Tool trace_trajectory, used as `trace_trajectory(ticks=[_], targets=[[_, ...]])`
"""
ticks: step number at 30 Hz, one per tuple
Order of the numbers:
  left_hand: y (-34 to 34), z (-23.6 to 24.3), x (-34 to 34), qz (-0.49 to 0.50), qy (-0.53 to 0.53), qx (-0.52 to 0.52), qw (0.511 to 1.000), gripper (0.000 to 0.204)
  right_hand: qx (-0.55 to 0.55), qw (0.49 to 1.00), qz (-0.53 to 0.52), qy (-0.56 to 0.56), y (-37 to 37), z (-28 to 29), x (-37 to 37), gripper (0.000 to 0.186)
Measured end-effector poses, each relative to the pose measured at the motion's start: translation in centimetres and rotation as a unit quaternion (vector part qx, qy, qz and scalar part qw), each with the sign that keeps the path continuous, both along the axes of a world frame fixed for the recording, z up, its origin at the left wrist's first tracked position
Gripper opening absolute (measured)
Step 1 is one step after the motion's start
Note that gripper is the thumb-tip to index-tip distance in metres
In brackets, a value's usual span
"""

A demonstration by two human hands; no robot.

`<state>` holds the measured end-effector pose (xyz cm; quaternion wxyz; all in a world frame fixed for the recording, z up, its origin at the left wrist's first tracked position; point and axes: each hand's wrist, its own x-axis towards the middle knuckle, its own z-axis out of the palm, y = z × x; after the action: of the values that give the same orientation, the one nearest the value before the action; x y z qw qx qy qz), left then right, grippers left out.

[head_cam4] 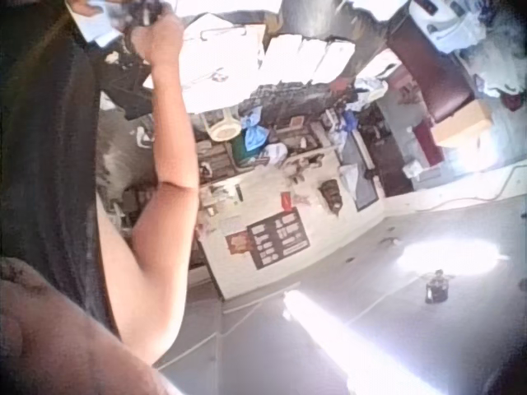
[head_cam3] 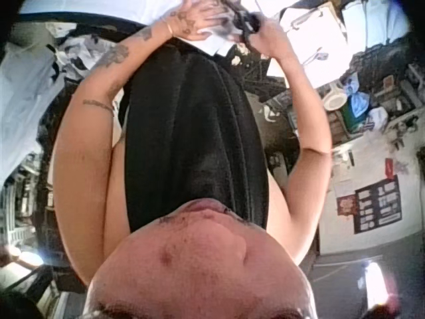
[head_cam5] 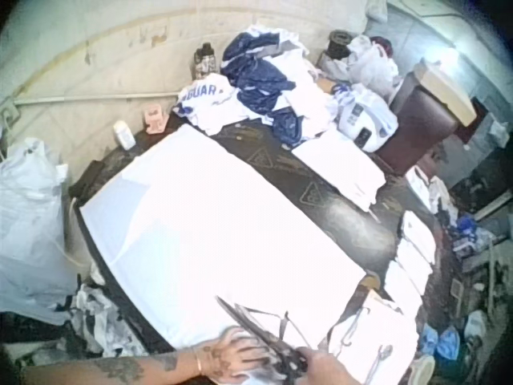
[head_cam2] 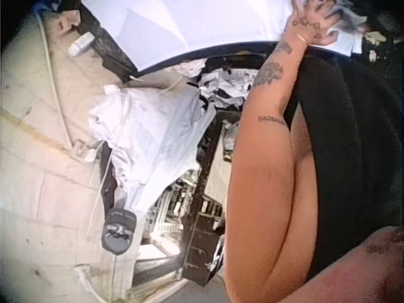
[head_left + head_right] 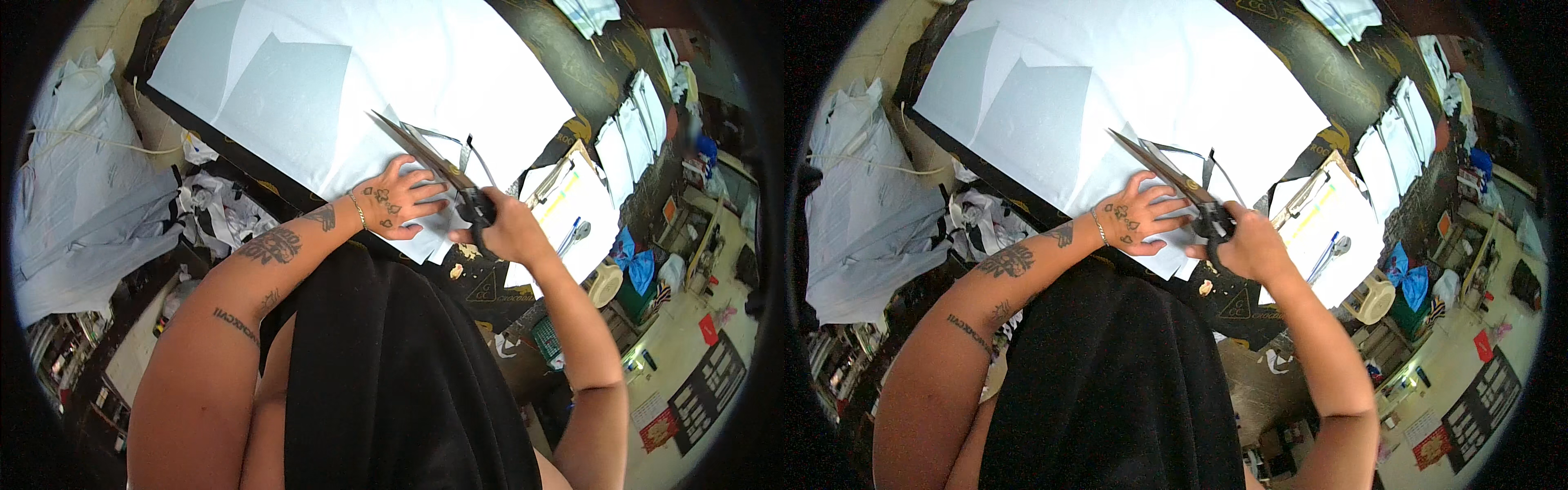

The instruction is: The person cuts white fabric pieces using shears on a worktable, then folds and stacks the cut pieces. The person repeats this process with additional fabric pieces throughout the clip.

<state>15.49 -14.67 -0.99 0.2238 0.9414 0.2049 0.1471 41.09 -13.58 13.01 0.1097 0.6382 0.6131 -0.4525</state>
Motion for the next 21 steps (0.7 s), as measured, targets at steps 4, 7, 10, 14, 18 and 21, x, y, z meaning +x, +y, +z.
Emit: trace_trajectory(ticks=[4,7,10,14,18,21], targets=[[0.4,-0.2,-0.2,-0.011,-0.018,0.016,1.000,0.051,0.003,0.997,-0.077,-0.011,-1.8,-2.7,-2.2,0.089],[0.2,0.1,-0.3,-0.012,-0.033,0.012,0.999,0.053,-0.003,0.993,-0.118,-0.003,-2.1,-3.0,-2.2,0.090],[-0.1,1.1,0.0,0.002,-0.017,-0.017,1.000,0.059,-0.022,0.982,-0.183,0.033,-3.9,-1.7,-1.5,0.105],[1.8,3.4,-0.6,-0.062,-0.025,-0.140,0.988,0.053,-0.083,0.925,-0.351,0.118,-11.6,0.6,-2.6,0.109],[8.8,5.1,-6.1,-0.081,-0.060,-0.121,0.987,0.030,-0.065,0.844,-0.492,0.201,-22.0,2.0,-8.8,0.106],[13.0,4.8,-13.2,-0.235,0.024,-0.127,0.963,0.026,-0.116,0.780,-0.542,0.291,-28.5,2.6,-16.7,0.101]])
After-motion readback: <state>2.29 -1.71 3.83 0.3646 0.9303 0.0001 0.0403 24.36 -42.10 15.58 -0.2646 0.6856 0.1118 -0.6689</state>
